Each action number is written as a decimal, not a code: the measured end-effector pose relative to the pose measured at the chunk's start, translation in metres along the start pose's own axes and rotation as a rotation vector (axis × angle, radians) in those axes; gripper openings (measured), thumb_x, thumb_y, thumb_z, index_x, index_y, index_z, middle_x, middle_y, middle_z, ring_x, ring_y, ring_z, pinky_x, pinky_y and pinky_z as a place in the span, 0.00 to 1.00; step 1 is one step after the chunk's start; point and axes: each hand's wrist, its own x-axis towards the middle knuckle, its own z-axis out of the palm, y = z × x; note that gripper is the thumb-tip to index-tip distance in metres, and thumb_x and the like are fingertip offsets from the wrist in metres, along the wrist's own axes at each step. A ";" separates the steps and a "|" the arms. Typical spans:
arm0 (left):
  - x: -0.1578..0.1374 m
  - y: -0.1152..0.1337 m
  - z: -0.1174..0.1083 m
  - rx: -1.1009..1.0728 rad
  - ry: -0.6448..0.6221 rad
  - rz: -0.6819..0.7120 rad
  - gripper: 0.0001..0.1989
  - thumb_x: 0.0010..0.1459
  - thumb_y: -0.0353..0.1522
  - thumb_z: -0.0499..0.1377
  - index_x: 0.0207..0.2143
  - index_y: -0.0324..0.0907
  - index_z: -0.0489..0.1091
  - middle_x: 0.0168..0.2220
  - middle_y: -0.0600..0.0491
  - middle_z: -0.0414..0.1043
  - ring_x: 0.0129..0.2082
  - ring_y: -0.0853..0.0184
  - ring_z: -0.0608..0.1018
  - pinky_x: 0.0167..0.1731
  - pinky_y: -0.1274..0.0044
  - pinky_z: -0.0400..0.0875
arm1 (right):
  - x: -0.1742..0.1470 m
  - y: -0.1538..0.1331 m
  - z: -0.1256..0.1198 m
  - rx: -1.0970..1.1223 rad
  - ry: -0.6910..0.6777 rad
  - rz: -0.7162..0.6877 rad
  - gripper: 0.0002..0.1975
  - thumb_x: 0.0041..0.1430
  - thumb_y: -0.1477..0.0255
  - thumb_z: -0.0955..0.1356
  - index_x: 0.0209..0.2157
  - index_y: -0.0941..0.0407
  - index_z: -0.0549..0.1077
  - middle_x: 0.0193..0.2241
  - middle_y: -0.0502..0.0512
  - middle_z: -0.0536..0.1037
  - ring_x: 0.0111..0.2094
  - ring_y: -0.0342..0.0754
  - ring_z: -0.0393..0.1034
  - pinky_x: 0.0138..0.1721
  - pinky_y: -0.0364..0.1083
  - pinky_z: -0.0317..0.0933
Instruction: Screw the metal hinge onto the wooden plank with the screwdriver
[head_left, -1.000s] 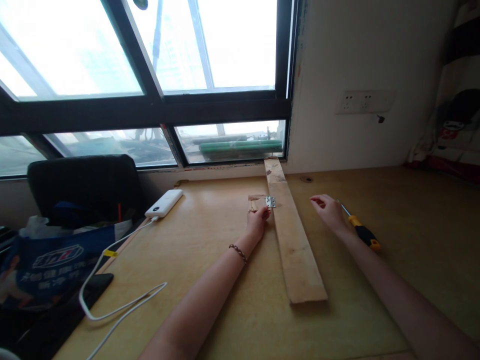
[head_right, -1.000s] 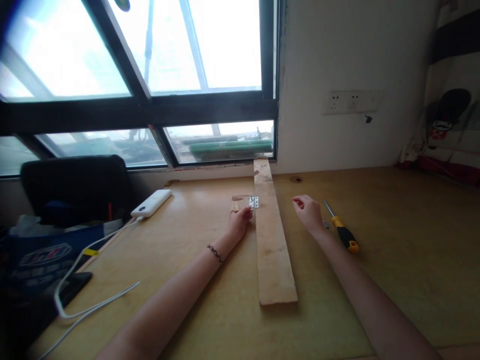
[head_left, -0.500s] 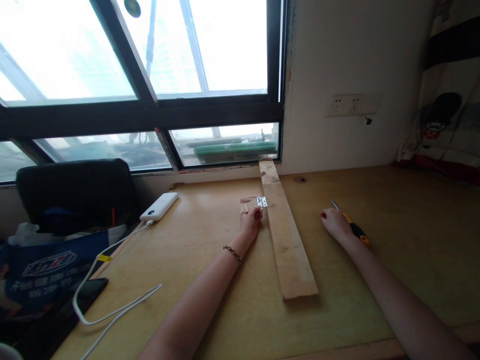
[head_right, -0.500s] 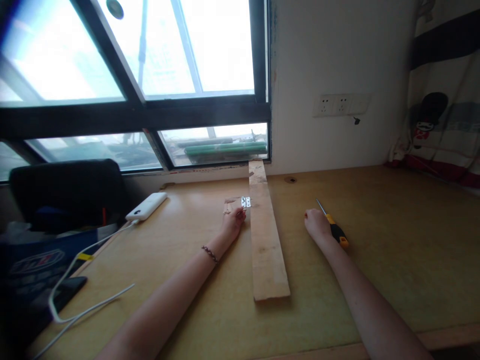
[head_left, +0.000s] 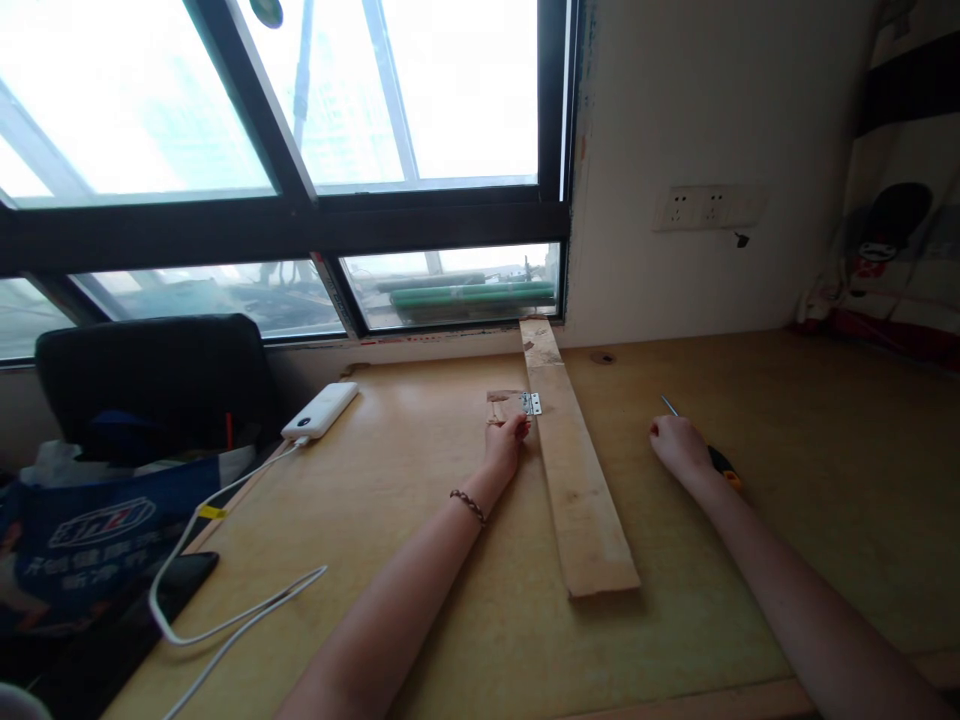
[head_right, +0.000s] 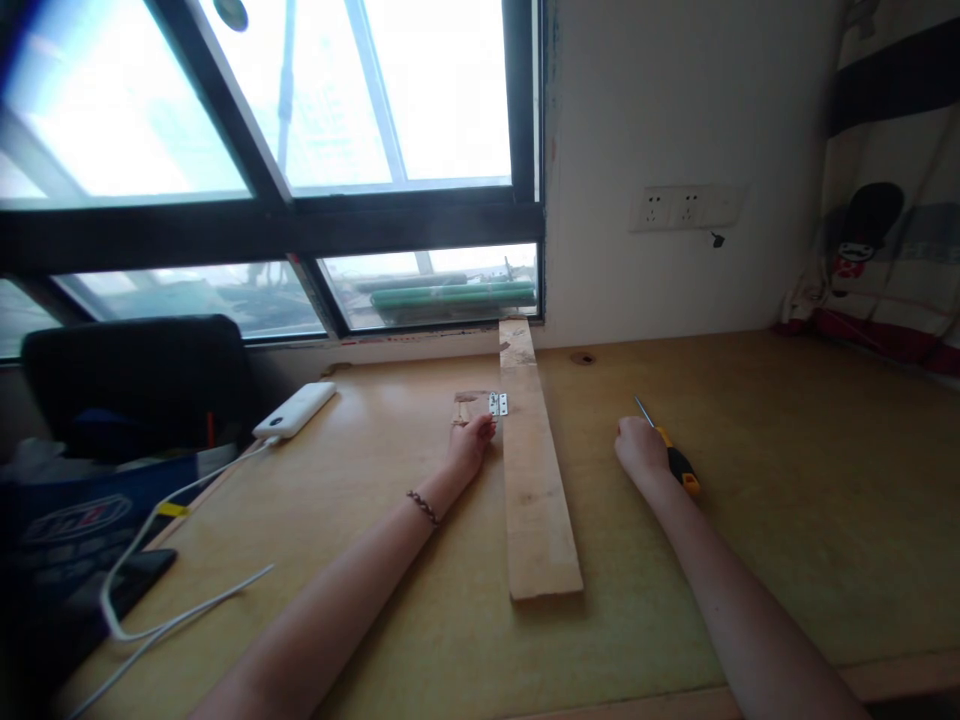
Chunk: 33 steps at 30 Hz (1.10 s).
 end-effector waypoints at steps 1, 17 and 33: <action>0.000 0.000 0.000 0.005 0.000 0.005 0.12 0.35 0.28 0.63 0.26 0.36 0.67 0.20 0.56 0.70 0.18 0.76 0.71 0.23 0.82 0.64 | -0.001 0.000 -0.001 -0.011 0.001 0.023 0.11 0.51 0.77 0.60 0.30 0.60 0.74 0.31 0.63 0.76 0.33 0.53 0.71 0.29 0.45 0.57; -0.002 -0.002 0.000 0.023 0.013 0.043 0.12 0.34 0.29 0.64 0.26 0.35 0.68 0.21 0.54 0.70 0.18 0.75 0.71 0.22 0.82 0.64 | -0.002 -0.050 -0.013 1.121 0.151 -0.147 0.12 0.46 0.65 0.66 0.30 0.60 0.72 0.24 0.55 0.75 0.25 0.44 0.68 0.25 0.42 0.61; -0.004 0.000 0.003 0.009 0.030 0.024 0.13 0.33 0.27 0.64 0.27 0.35 0.70 0.21 0.54 0.71 0.18 0.75 0.71 0.22 0.81 0.66 | 0.041 -0.167 0.010 1.058 0.251 -0.333 0.04 0.46 0.71 0.67 0.26 0.56 0.71 0.24 0.50 0.76 0.27 0.44 0.71 0.31 0.43 0.64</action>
